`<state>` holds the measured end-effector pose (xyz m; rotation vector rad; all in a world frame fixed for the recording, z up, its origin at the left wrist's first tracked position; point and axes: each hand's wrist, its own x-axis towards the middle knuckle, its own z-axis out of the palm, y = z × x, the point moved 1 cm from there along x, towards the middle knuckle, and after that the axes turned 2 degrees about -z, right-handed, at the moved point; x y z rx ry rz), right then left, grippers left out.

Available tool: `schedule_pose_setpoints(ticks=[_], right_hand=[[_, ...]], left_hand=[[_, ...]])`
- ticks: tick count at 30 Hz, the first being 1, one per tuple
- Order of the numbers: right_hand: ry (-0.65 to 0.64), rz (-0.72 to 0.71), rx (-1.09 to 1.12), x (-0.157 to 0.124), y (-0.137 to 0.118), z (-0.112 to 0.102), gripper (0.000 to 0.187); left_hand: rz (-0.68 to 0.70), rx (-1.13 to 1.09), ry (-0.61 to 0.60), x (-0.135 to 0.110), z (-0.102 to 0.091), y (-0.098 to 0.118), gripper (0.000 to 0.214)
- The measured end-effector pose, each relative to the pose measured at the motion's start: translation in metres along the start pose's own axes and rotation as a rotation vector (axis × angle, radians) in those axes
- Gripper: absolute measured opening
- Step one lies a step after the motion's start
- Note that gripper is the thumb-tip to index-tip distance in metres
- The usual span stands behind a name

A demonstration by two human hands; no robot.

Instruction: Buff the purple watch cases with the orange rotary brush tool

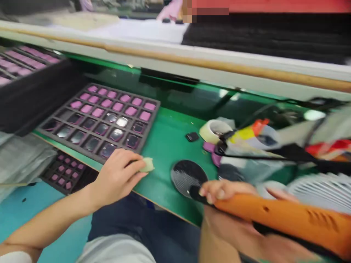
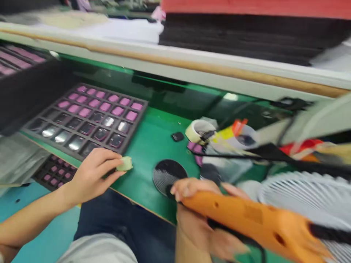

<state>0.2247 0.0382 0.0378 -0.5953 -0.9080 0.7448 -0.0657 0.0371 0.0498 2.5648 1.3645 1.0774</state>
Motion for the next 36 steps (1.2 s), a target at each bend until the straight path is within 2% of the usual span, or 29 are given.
schedule_pose_setpoints(ticks=[1, 3, 6, 9, 16, 20, 27, 36], right_hand=[[-0.005, -0.053, -0.022, 0.002, -0.005, 0.011, 0.055], [-0.006, -0.047, -0.07, 0.005, -0.009, 0.027, 0.053], [0.038, -0.032, -0.151, 0.005, -0.012, 0.033, 0.056], [0.036, -0.016, -0.161, 0.002, -0.014, 0.033, 0.052], [0.045, 0.041, -0.216, 0.003, -0.009, 0.034, 0.046], [0.041, 0.069, -0.234, 0.003, -0.006, 0.037, 0.044], [0.066, 0.039, -0.313, 0.0, -0.005, 0.038, 0.043], [-0.057, 0.057, -0.286, 0.002, -0.01, 0.033, 0.043]], left_hand=[[0.035, -0.023, -0.08, -0.004, 0.011, 0.011, 0.028], [0.089, -0.051, -0.185, -0.011, 0.031, 0.029, 0.032], [0.105, -0.078, -0.236, -0.02, 0.051, 0.041, 0.038], [0.074, -0.121, -0.235, -0.023, 0.06, 0.043, 0.032], [0.053, -0.177, -0.181, -0.023, 0.066, 0.044, 0.026], [0.053, -0.187, -0.193, -0.023, 0.066, 0.045, 0.027], [0.059, -0.178, -0.202, -0.023, 0.066, 0.045, 0.029], [0.059, -0.187, -0.217, -0.023, 0.067, 0.046, 0.028]])
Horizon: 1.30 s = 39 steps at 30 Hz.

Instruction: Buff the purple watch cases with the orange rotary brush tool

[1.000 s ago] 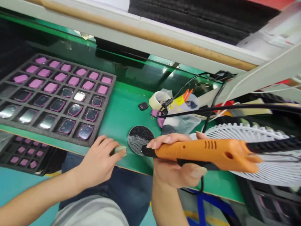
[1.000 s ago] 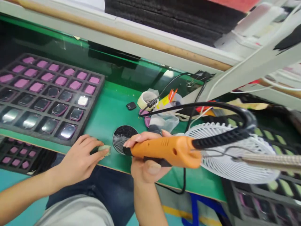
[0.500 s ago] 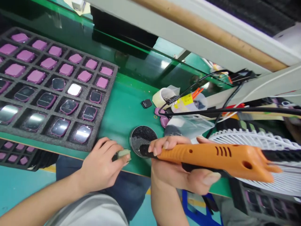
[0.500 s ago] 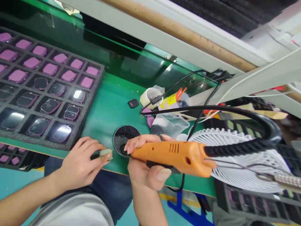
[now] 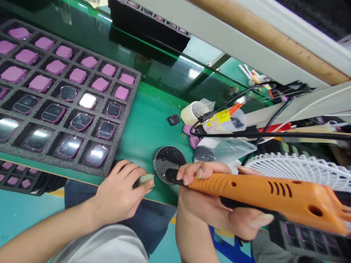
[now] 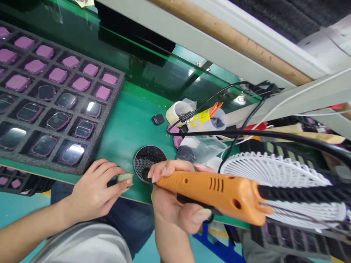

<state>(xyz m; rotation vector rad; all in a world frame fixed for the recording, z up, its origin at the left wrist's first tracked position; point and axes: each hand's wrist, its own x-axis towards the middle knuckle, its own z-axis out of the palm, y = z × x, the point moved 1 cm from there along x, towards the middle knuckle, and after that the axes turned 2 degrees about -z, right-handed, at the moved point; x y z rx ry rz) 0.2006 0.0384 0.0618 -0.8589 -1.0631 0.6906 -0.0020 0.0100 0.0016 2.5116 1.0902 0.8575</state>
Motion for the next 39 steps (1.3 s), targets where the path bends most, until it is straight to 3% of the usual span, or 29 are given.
schedule_pose_setpoints(ticks=[10, 15, 23, 39], right_hand=[[0.067, 0.011, -0.002, -0.002, 0.004, 0.006, 0.045], [0.037, 0.0, 0.041, -0.001, -0.008, 0.004, 0.043], [-0.024, 0.191, 0.059, -0.016, -0.031, 0.013, 0.059], [-0.092, 0.151, 0.042, -0.02, -0.024, 0.018, 0.055]], left_hand=[[0.001, 0.018, -0.009, 0.001, -0.001, 0.0, 0.029], [0.009, -0.004, -0.018, 0.001, -0.001, 0.0, 0.03], [-0.003, -0.039, -0.003, 0.002, 0.0, 0.0, 0.022], [-0.013, -0.052, -0.014, 0.0, 0.001, 0.0, 0.021]])
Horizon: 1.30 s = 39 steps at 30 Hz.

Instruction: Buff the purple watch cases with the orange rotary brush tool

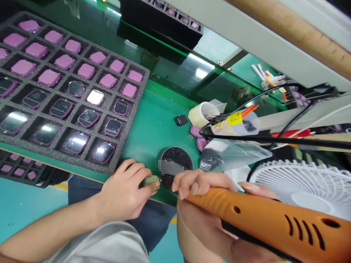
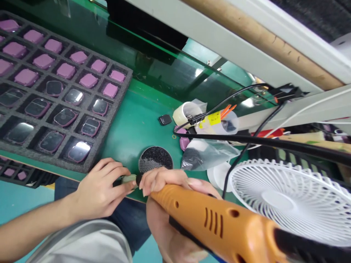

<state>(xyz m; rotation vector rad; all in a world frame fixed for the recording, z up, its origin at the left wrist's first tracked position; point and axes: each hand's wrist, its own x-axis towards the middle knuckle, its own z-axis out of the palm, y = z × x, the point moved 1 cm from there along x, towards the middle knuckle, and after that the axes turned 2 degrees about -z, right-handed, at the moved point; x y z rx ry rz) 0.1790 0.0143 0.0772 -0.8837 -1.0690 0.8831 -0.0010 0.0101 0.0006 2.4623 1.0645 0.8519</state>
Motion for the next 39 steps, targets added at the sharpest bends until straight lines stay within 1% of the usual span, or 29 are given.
schedule_pose_setpoints(ticks=[6, 12, 17, 20, 22, 25, 27, 28, 31, 35, 37, 39], right_hand=[[-0.055, -0.011, 0.016, -0.002, 0.001, 0.0, 0.052], [-0.04, -0.035, 0.013, -0.003, 0.002, 0.005, 0.055], [-0.108, 0.028, 0.022, 0.0, 0.002, 0.008, 0.044], [-0.103, -0.003, 0.051, 0.005, 0.006, 0.005, 0.05], [-0.074, -0.045, 0.068, 0.01, 0.009, -0.001, 0.054], [-0.014, -0.167, 0.031, 0.02, 0.014, -0.011, 0.06], [0.057, -0.237, -0.013, 0.024, 0.017, -0.015, 0.058], [0.099, -0.244, -0.034, 0.026, 0.019, -0.015, 0.055], [0.191, -0.216, -0.082, 0.026, 0.025, -0.014, 0.048], [0.16, -0.212, -0.065, 0.023, 0.028, -0.016, 0.048], [0.154, -0.2, -0.021, 0.023, 0.028, -0.018, 0.047], [0.151, -0.196, 0.017, 0.024, 0.028, -0.02, 0.047]], left_hand=[[0.013, -0.003, 0.025, 0.001, -0.001, 0.001, 0.02], [0.014, 0.0, 0.04, 0.002, 0.0, 0.001, 0.019], [0.019, 0.019, 0.04, 0.002, -0.001, 0.001, 0.017], [0.017, 0.019, 0.02, 0.001, -0.001, 0.001, 0.017], [0.005, 0.023, -0.013, 0.0, -0.001, 0.0, 0.023], [0.024, 0.038, -0.098, 0.0, -0.003, -0.002, 0.049], [0.045, 0.035, -0.152, 0.0, -0.005, -0.003, 0.061], [0.046, 0.024, -0.165, 0.001, -0.006, -0.003, 0.061], [0.02, -0.011, -0.129, 0.002, -0.007, -0.004, 0.05], [0.01, -0.018, -0.036, 0.002, -0.006, -0.003, 0.043], [0.004, -0.035, -0.033, 0.002, -0.007, -0.002, 0.042], [-0.02, -0.039, -0.045, 0.003, -0.008, -0.001, 0.033]])
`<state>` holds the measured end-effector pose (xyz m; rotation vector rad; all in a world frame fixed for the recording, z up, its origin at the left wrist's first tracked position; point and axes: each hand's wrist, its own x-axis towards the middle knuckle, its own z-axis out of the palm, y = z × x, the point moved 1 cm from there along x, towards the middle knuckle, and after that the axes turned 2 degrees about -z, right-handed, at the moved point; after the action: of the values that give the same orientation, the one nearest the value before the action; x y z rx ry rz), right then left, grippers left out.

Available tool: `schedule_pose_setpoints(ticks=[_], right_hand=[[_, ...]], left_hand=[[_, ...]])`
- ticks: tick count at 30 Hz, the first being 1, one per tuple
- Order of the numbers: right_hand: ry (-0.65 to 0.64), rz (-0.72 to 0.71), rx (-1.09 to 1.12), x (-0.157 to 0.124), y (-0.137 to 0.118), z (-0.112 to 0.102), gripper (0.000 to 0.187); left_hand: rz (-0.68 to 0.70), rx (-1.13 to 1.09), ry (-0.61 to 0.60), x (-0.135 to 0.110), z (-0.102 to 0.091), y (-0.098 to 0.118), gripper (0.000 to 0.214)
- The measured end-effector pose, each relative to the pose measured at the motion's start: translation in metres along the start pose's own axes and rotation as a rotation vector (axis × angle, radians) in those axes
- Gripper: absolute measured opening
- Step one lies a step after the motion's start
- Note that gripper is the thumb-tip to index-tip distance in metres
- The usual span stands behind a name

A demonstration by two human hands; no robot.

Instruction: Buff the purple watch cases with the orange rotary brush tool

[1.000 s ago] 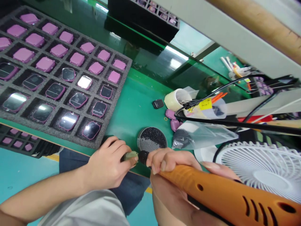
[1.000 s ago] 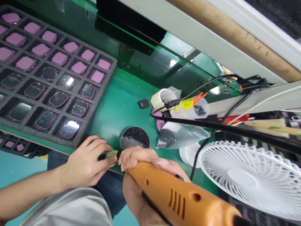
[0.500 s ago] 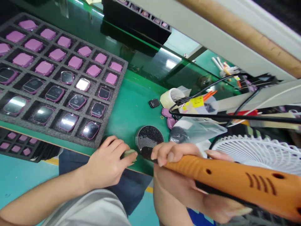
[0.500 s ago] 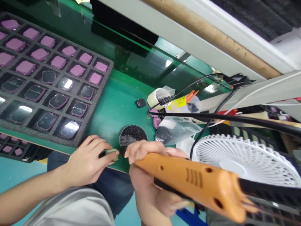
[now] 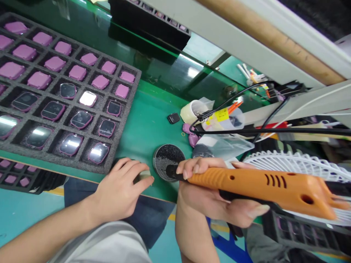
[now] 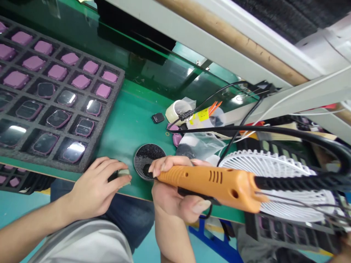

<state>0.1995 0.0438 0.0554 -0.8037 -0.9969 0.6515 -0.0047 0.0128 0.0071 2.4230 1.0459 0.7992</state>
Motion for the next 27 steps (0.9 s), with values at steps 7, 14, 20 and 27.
schedule_pose_setpoints(ticks=[7, 14, 20, 27], right_hand=[[0.007, -0.012, 0.016, 0.001, 0.001, 0.0, 0.047], [-0.012, 0.0, 0.034, 0.001, 0.004, 0.002, 0.048], [-0.043, -0.048, 0.012, 0.002, 0.009, 0.004, 0.049], [-0.039, -0.052, -0.002, 0.002, -0.012, 0.005, 0.048]], left_hand=[[-0.046, 0.032, 0.011, 0.001, 0.002, 0.002, 0.017], [-0.009, 0.008, 0.009, 0.0, 0.001, 0.0, 0.02], [0.013, 0.007, 0.039, -0.001, 0.001, 0.0, 0.021], [0.007, 0.004, 0.012, 0.0, 0.002, -0.001, 0.021]])
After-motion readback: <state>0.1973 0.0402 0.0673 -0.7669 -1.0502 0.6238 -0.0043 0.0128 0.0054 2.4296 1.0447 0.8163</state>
